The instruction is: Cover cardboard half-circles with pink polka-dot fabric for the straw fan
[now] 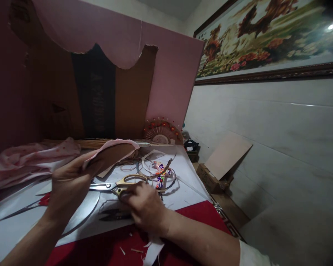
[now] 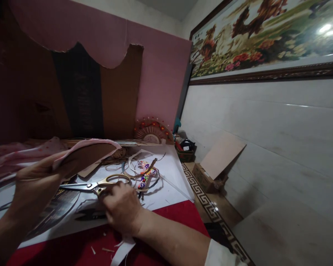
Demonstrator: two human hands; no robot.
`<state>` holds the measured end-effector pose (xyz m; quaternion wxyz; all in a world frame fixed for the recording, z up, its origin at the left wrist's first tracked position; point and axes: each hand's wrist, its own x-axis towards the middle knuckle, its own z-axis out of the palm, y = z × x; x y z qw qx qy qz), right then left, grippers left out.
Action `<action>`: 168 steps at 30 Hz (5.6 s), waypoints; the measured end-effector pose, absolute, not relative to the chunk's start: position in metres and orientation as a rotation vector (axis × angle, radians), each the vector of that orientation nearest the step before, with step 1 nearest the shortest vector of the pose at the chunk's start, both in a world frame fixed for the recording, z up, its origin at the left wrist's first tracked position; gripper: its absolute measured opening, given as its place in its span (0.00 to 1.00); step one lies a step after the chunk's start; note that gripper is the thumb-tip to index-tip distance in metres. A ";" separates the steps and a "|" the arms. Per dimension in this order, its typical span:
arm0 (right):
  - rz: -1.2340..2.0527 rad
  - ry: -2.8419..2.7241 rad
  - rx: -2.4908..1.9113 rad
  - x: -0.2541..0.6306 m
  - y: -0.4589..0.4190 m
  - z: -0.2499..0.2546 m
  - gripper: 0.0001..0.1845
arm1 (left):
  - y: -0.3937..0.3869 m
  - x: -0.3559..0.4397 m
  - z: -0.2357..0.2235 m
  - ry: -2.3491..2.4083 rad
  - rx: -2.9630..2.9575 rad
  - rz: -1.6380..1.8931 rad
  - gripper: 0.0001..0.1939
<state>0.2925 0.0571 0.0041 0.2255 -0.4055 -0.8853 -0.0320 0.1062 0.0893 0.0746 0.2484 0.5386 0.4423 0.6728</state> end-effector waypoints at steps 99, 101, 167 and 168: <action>1.546 -0.599 -0.441 0.299 0.067 0.023 0.31 | 0.069 0.137 0.043 0.836 2.315 1.273 0.19; 1.539 -0.620 -0.471 0.298 0.065 0.024 0.31 | 0.065 0.136 0.046 0.876 2.152 1.267 0.15; 1.566 -0.876 -0.813 0.292 0.065 0.006 0.10 | 0.077 0.144 0.046 1.195 1.326 1.130 0.24; 1.598 -0.827 -0.782 0.293 0.064 0.008 0.11 | 0.078 0.144 0.047 1.208 1.264 1.149 0.25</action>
